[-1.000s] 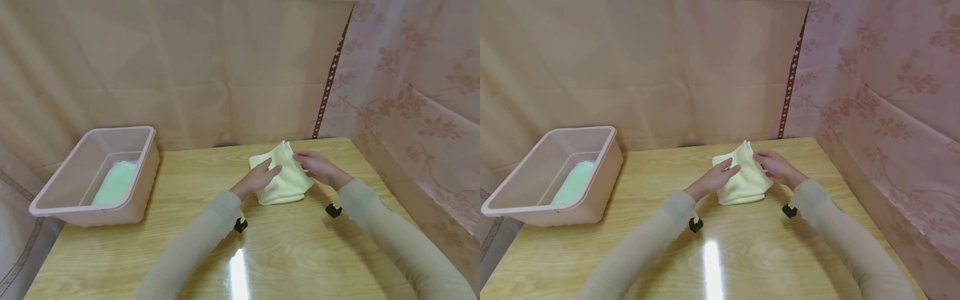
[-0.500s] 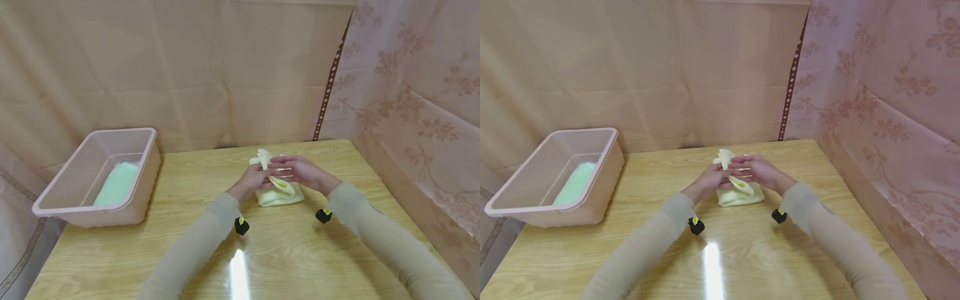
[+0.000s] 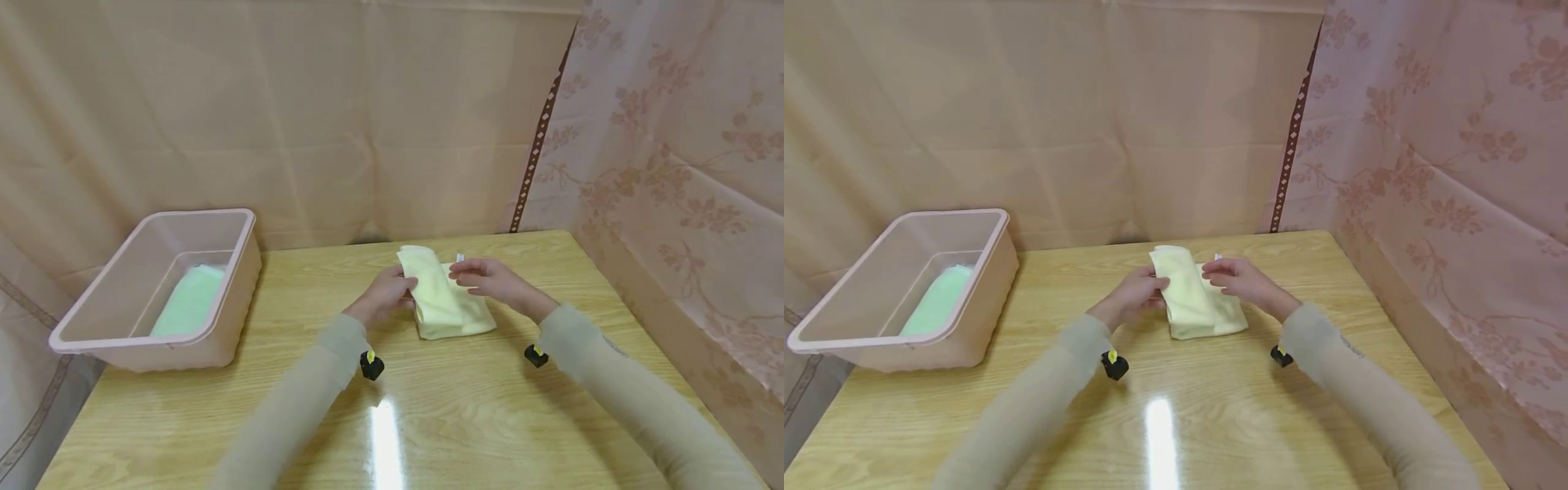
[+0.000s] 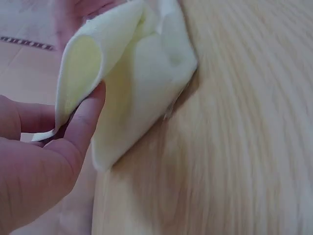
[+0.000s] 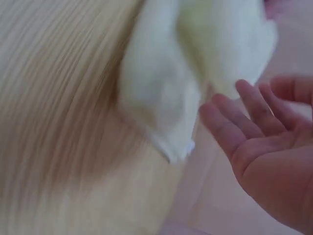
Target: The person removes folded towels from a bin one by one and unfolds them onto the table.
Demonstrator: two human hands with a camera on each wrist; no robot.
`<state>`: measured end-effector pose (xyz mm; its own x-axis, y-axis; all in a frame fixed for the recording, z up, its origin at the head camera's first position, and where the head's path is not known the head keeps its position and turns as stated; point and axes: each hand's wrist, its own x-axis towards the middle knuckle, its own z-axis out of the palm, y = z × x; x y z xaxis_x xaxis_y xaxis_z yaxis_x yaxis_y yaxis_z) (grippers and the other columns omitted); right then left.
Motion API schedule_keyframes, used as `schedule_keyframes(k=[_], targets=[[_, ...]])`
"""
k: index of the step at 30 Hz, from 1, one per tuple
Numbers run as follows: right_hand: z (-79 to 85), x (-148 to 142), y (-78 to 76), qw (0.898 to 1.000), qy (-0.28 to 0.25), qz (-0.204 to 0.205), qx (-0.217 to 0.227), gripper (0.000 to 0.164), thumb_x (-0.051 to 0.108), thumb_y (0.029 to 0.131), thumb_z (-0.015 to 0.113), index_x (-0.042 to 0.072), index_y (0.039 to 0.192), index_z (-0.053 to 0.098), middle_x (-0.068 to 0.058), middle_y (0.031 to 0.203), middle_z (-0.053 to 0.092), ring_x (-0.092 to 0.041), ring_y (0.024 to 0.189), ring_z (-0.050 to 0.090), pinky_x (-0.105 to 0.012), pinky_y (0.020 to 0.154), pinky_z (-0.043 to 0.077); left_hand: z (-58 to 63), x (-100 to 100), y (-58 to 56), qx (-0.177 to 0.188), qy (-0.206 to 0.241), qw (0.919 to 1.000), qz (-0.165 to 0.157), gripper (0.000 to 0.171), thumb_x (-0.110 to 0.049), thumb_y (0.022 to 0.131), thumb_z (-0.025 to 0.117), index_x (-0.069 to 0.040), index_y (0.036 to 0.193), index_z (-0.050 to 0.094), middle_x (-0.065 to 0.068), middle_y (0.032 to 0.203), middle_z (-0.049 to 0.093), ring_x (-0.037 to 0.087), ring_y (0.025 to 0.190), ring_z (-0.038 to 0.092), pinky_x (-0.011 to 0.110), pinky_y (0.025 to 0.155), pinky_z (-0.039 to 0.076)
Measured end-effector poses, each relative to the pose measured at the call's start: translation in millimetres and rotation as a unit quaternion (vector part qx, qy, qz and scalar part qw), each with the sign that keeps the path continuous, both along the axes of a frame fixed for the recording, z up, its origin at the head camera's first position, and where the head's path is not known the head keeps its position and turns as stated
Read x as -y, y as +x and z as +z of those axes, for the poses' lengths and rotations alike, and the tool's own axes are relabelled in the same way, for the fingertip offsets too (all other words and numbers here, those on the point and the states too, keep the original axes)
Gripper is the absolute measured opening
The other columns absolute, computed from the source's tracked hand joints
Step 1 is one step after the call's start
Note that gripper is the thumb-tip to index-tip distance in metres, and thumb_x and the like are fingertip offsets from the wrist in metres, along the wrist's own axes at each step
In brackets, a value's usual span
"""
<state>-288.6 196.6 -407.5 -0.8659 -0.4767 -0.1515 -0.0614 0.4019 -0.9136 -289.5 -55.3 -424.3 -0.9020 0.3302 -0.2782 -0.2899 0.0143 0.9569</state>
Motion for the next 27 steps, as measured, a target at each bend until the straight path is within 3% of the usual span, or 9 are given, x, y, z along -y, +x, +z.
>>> schedule_keyframes(k=[2, 4, 7, 11, 16, 21, 24, 27], targets=[[-3.8, -3.8, 2.3, 0.992, 0.097, 0.043, -0.061, 0.044, 0.016, 0.108, 0.05, -0.006, 0.146, 0.046, -0.025, 0.148, 0.049, -0.044, 0.136, 0.045, -0.058, 0.11, 0.037, 1.3, 12.4, -1.5, -0.006, -0.002, 0.9999, -0.008, 0.034, -0.006, 0.105, 0.046, 0.004, 0.137, 0.051, 0.01, 0.097, 0.06, 0.018, 0.083, 0.059, 0.032, 0.073, 0.052], [-7.8, -6.9, 6.3, 0.976, 0.173, 0.095, -0.093, 0.049, 0.021, 0.109, 0.049, -0.004, 0.15, 0.042, -0.024, 0.153, 0.042, -0.045, 0.141, 0.038, -0.06, 0.113, 0.032, 2.4, 25.6, -3.0, -0.015, -0.012, 0.9998, -0.01, 0.036, -0.008, 0.106, 0.045, 0.003, 0.14, 0.049, 0.012, 0.103, 0.061, 0.021, 0.088, 0.06, 0.037, 0.081, 0.054], [-13.0, -10.7, 12.4, 0.955, 0.233, 0.167, -0.084, 0.059, 0.027, 0.109, 0.048, -0.001, 0.158, 0.028, -0.024, 0.163, 0.021, -0.046, 0.149, 0.017, -0.062, 0.118, 0.017, 2.5, 46.1, -5.6, -0.013, -0.023, 0.9996, -0.001, 0.04, -0.011, 0.106, 0.044, 0.0, 0.144, 0.045, 0.013, 0.11, 0.06, 0.023, 0.094, 0.06, 0.043, 0.087, 0.054], [-14.7, -14.4, 13.8, 0.937, 0.267, 0.219, -0.054, 0.067, 0.028, 0.109, 0.048, -0.001, 0.16, 0.015, -0.024, 0.166, -0.001, -0.044, 0.151, -0.006, -0.061, 0.119, 0.004, 3.2, 72.9, -6.8, 0.009, -0.046, 0.9987, 0.022, 0.043, -0.016, 0.107, 0.044, -0.003, 0.148, 0.042, 0.013, 0.117, 0.059, 0.024, 0.098, 0.06, 0.041, 0.085, 0.053], [-10.0, -22.2, 9.4, 0.929, 0.298, 0.214, -0.048, 0.068, 0.028, 0.11, 0.046, -0.003, 0.16, 0.012, -0.026, 0.165, -0.004, -0.045, 0.151, -0.006, -0.06, 0.12, 0.004, 2.1, 97.0, -10.9, 0.017, -0.078, 0.996, 0.041, 0.048, -0.019, 0.109, 0.042, -0.007, 0.155, 0.033, 0.014, 0.131, 0.054, 0.027, 0.108, 0.058, 0.043, 0.089, 0.052], [-13.6, -24.2, 6.3, 0.931, 0.312, 0.185, -0.051, 0.069, 0.033, 0.111, 0.041, -0.003, 0.16, 0.009, -0.027, 0.165, -0.007, -0.047, 0.15, -0.009, -0.065, 0.117, -0.001, -12.5, 109.6, -14.5, 0.022, -0.089, 0.9936, 0.067, 0.05, -0.013, 0.108, 0.044, -0.002, 0.155, 0.031, 0.018, 0.134, 0.053, 0.025, 0.102, 0.06, 0.04, 0.083, 0.055], [-21.9, -22.2, 8.1, 0.914, 0.362, 0.17, -0.073, 0.075, 0.048, 0.11, 0.032, 0.001, 0.161, 0.003, -0.024, 0.166, -0.01, -0.046, 0.15, -0.014, -0.069, 0.114, -0.008, -22.5, 112.6, -13.0, 0.023, -0.104, 0.9912, 0.079, 0.051, -0.01, 0.106, 0.047, 0.0, 0.154, 0.033, 0.022, 0.133, 0.054, 0.026, 0.097, 0.064, 0.04, 0.077, 0.058], [-28.4, -19.1, 10.8, 0.885, 0.426, 0.157, -0.099, 0.081, 0.061, 0.107, 0.023, 0.008, 0.162, -0.001, -0.019, 0.167, -0.012, -0.043, 0.15, -0.016, -0.07, 0.111, -0.014, -28.0, 112.5, -13.0, 0.003, -0.124, 0.9895, 0.074, 0.055, -0.01, 0.104, 0.05, 0.0, 0.155, 0.031, 0.023, 0.139, 0.051, 0.03, 0.106, 0.063, 0.041, 0.082, 0.057]])
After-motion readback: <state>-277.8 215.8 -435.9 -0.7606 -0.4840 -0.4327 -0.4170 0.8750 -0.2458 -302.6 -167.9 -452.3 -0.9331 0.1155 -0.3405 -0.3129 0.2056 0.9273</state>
